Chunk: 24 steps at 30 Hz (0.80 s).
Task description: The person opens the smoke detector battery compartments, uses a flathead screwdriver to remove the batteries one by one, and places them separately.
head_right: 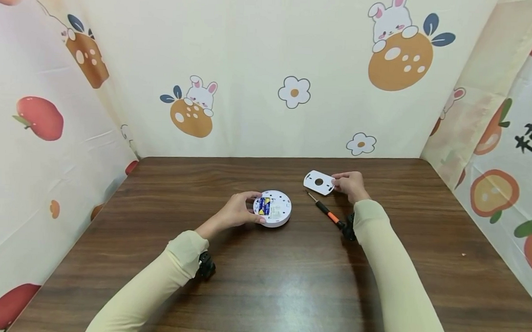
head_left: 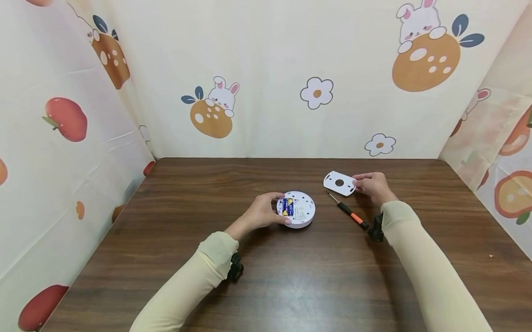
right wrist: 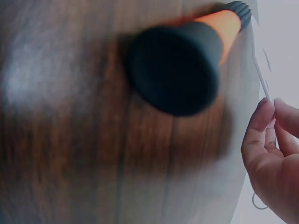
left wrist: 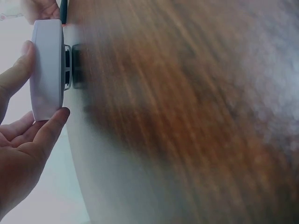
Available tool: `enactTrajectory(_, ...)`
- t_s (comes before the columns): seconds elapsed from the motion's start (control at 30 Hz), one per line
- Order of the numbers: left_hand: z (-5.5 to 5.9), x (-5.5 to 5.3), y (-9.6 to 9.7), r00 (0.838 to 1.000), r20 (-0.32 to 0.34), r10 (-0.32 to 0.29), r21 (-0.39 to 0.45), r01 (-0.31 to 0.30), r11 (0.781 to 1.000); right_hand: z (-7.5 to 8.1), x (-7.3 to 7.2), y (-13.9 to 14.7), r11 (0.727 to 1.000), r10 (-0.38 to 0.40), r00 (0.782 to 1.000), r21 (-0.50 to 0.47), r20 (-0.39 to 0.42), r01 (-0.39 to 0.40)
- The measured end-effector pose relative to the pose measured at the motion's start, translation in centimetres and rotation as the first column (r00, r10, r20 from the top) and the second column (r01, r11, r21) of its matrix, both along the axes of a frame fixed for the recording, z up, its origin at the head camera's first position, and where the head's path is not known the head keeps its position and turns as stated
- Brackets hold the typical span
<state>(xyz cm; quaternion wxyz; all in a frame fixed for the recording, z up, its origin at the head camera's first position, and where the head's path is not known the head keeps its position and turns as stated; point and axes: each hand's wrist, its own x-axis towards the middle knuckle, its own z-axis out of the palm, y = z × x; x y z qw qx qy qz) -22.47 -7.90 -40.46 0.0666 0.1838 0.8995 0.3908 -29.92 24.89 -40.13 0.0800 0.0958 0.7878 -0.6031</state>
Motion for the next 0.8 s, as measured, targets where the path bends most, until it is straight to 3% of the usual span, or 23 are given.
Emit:
enactTrajectory(0.17,0.0,0.0,0.1,1.000,-0.003,0.007,-0.010,-0.007,1.000,-0.5,-0.1,0.0,1.000,0.010,1.000,0.026,-0.013,-0.010)
enactTrajectory(0.33,0.0,-0.1,0.1,1.000,-0.001,-0.001,-0.001,0.001,1.000,-1.1,-0.3,0.2,0.991,0.046,0.996,0.127,-0.076,-0.036)
enactTrajectory(0.6,-0.1,-0.2,0.1,1.000,-0.003,-0.003,0.012,0.003,1.000,-1.1,-0.2,0.1,0.925,0.145,0.978,0.373,-0.150,-0.080)
enactTrajectory(0.8,-0.3,-0.4,0.3,0.999,-0.031,-0.025,0.025,0.026,0.999,-0.7,0.1,-0.5,0.895,0.141,0.977,0.442,-0.159,-0.058)
